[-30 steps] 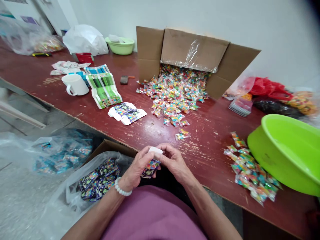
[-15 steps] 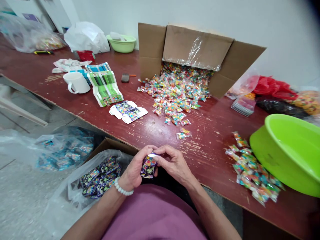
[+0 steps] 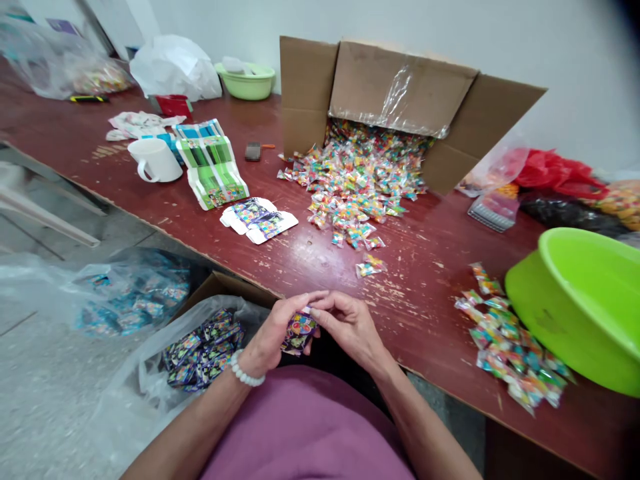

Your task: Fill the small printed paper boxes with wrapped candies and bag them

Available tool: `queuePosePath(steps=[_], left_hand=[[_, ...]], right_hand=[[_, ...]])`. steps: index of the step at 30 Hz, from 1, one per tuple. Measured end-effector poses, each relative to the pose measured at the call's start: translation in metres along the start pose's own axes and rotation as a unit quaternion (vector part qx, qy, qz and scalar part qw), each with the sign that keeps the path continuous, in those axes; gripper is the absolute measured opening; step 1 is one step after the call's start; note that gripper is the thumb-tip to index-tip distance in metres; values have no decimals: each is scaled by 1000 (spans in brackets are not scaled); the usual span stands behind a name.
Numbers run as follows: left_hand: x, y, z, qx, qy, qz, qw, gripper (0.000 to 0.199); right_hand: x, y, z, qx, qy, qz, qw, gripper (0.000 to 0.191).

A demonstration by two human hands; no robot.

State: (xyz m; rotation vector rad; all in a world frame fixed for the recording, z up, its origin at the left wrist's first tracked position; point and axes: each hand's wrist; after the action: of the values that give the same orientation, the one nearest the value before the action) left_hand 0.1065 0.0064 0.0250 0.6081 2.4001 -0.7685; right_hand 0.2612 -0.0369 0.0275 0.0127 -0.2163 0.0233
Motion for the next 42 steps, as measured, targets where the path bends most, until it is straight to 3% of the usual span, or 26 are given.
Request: queuePosePath(steps=[5,8,11,14,17,19,22,25,27,29,31,34,42], left_hand=[[4,1,1,31,-110,-25,993,46],[11,-4,3,8,-68,-53,996,48],[41,-18,-5,-62,21,-130,989,48],[98,-43,-22,-140,198,-241,940,43],[152,-66,-42,-98,430,-249,862,50],[164,-68,-54,-123,509,-262,810,58],[142,-38,-70,-216,598,-235,735,58],[102,22,-85,-296,680,-203,639,51],[83,64,-95,-275,731,-239,577,55],[74,97,-105,-232,768,-257,540,61],[75,117,-113,-202,793,-250,518,61],[81,125,-119,-200,806,-237,505,59],[74,101,-97,-291,770,-264,503,58]], right_hand=[[-10,-8,-2,128,-183,-44,974,16],[-17,-8,-5,145,-215,-19,966,21],[-15,-4,-10,120,-216,2,969,27],[-1,3,-21,83,-196,-53,976,19],[15,12,-37,42,-210,-117,970,15],[21,16,-47,22,-225,-150,962,17],[21,20,-57,25,-252,-177,951,16],[19,19,-60,51,-279,-180,942,14],[19,17,-60,62,-280,-186,940,13],[20,16,-60,65,-275,-194,939,13],[20,16,-61,65,-273,-200,939,13],[21,17,-64,66,-274,-195,939,13],[20,18,-65,59,-268,-183,944,12]])
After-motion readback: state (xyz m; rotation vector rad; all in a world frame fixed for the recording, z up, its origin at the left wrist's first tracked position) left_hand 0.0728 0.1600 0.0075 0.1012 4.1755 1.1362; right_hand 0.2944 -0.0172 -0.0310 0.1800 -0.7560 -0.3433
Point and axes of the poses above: each hand's wrist, its own y-axis towards the middle knuckle, its own x-axis out of the back of the hand, z = x × y, and after that the axes turned 15 degrees about -y, right-handed
